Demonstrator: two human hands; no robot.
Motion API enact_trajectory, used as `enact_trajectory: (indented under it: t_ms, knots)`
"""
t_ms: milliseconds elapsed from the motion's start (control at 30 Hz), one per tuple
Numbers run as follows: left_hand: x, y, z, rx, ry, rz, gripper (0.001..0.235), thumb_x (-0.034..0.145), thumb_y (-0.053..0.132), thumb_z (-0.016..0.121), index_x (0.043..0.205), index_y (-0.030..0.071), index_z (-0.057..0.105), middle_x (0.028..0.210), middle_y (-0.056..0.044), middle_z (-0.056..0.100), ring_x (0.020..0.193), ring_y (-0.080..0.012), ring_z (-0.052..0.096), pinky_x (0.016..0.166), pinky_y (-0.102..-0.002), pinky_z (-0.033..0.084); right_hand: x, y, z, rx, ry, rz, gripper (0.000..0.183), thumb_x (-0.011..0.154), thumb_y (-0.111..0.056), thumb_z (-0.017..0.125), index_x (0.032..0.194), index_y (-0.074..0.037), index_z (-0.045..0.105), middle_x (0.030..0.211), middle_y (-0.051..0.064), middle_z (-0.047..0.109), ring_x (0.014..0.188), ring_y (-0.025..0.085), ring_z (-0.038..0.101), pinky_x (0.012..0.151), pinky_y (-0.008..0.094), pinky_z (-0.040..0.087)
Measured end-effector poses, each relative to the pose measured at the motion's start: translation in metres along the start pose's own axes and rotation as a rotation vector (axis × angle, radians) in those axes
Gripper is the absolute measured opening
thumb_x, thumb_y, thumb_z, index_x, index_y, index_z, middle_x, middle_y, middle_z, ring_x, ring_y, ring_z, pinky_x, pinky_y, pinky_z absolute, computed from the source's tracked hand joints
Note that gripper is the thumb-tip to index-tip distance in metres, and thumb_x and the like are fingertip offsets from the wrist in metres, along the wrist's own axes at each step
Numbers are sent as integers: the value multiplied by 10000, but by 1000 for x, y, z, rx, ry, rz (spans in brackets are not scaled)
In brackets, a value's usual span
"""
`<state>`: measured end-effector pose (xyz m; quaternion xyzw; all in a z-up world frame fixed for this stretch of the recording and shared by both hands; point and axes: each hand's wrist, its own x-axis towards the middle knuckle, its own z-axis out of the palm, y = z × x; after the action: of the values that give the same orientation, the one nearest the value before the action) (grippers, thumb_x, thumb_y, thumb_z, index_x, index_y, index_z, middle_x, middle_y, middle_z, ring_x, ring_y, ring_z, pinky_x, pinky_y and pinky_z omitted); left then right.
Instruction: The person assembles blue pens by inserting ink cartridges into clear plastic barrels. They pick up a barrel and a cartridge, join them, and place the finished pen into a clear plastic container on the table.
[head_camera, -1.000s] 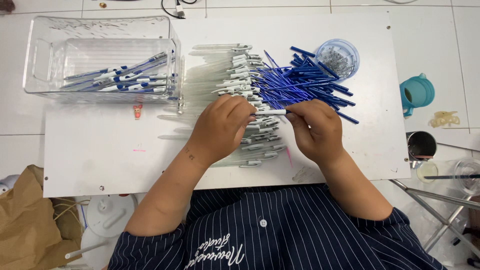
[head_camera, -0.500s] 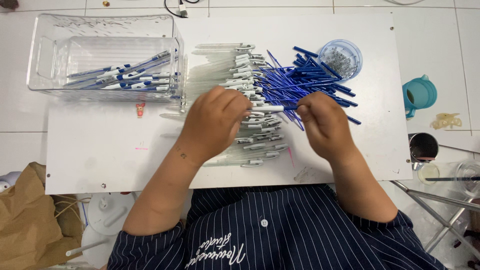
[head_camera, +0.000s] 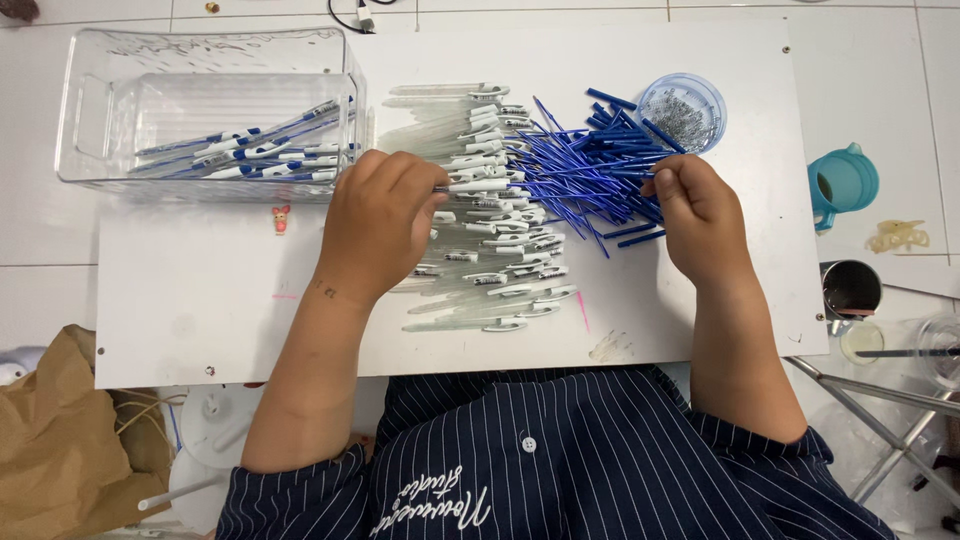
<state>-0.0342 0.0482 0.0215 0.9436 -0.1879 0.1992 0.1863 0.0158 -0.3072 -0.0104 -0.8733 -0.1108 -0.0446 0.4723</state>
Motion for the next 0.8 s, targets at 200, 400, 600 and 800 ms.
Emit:
enact_trajectory:
  t_ms: [200, 400, 600, 800]
  knots:
    - [7, 4, 16, 1, -7, 49, 150, 972, 166, 698, 1121, 159, 686, 940, -24, 654, 917, -270, 652, 754, -398, 523, 13, -10, 4, -375, -2, -5, 174, 1094, -55, 633, 1180, 46, 744, 952, 209, 709, 836, 284, 674, 654, 350, 544]
    - [14, 19, 24, -41, -23, 71, 120, 980, 167, 675, 1096, 137, 687, 922, -41, 662, 901, -272, 661, 745, -399, 531, 4, -18, 18, -89, 10, -272, 218, 1077, -129, 671, 1233, -1, 755, 914, 174, 693, 868, 311, 640, 787, 389, 527]
    - [13, 19, 27, -66, -36, 72, 124, 976, 156, 687, 1099, 144, 696, 917, -43, 672, 901, -276, 671, 766, -401, 542, 2, -21, 32, -32, -11, -296, 103, 1021, 29, 664, 1015, -26, 750, 811, 114, 685, 797, 266, 639, 762, 356, 511]
    - [3, -3, 15, 1, -6, -18, 119, 972, 131, 706, 1090, 138, 716, 904, -36, 676, 896, -254, 674, 767, -373, 537, 7, -17, 18, -268, 45, -161, 144, 1041, 59, 634, 1072, 12, 767, 884, 169, 713, 823, 283, 671, 737, 363, 530]
